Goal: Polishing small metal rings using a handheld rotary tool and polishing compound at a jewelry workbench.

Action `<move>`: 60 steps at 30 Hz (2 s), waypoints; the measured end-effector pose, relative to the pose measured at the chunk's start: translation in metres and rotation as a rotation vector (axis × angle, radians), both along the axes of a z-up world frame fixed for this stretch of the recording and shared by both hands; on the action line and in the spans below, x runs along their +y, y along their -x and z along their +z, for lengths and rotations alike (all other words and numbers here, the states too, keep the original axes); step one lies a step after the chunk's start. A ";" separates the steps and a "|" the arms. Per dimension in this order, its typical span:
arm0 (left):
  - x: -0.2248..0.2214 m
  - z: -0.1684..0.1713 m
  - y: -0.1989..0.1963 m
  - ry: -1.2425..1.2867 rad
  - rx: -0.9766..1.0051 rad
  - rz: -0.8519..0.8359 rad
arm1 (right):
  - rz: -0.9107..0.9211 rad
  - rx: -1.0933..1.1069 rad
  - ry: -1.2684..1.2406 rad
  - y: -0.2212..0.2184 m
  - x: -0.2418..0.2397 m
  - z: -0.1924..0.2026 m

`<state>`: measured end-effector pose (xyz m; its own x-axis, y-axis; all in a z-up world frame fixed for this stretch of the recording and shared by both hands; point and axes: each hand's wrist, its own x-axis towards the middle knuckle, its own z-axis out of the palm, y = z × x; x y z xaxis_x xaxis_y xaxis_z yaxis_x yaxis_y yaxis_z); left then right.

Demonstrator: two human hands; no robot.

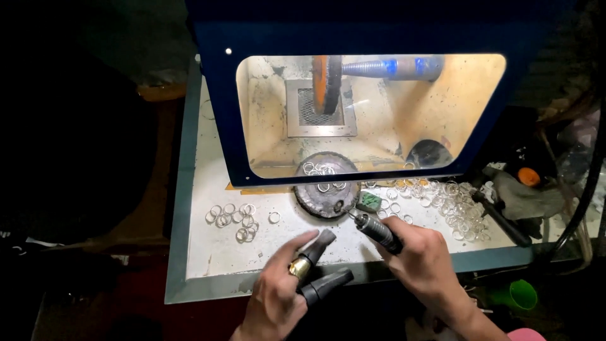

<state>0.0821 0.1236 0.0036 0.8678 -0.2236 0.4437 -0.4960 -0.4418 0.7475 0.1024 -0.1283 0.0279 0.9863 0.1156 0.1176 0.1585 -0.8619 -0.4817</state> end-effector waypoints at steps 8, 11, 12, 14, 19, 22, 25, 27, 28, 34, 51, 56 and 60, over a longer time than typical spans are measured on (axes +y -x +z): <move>0.004 0.014 -0.045 -0.286 0.106 -0.050 | 0.037 0.137 -0.244 -0.037 0.044 0.006; 0.000 0.027 -0.051 -0.224 0.286 -0.013 | 0.027 0.051 -0.206 -0.033 0.049 0.006; 0.000 0.026 -0.053 -0.258 0.258 -0.035 | 0.040 -0.019 -0.150 -0.031 0.049 0.003; 0.000 0.022 -0.057 -0.292 0.224 -0.057 | 0.052 -0.095 -0.094 -0.030 0.051 -0.003; 0.001 0.018 -0.053 -0.338 0.239 -0.110 | 0.062 -0.010 -0.081 -0.022 0.053 -0.013; -0.001 0.012 -0.057 -0.423 0.283 -0.095 | 0.041 0.222 -0.202 -0.040 0.054 0.002; 0.004 0.016 -0.060 -0.311 0.199 -0.128 | -0.173 0.434 -0.308 -0.061 0.068 0.048; 0.000 0.012 -0.065 -0.296 0.172 -0.103 | -0.192 0.409 -0.310 -0.071 0.061 0.031; -0.001 0.010 -0.068 -0.279 0.147 -0.077 | -0.210 0.386 -0.312 -0.077 0.058 0.023; -0.006 -0.013 -0.082 -0.308 0.075 -0.060 | -0.165 0.292 -0.213 -0.071 0.058 0.011; -0.009 -0.015 -0.092 -0.364 0.050 -0.072 | -0.174 0.387 -0.330 -0.039 0.040 0.038; -0.010 -0.018 -0.089 -0.335 0.062 -0.085 | -0.207 0.321 -0.305 -0.011 0.008 0.034; -0.011 -0.009 -0.088 -0.355 0.049 -0.076 | -0.318 0.261 -0.247 0.003 -0.005 0.037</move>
<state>0.1702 0.1131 -0.0050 0.8611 -0.4208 0.2856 -0.5050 -0.6411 0.5779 0.0990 -0.1329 0.0653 0.9684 -0.1971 -0.1529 -0.2483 -0.7026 -0.6668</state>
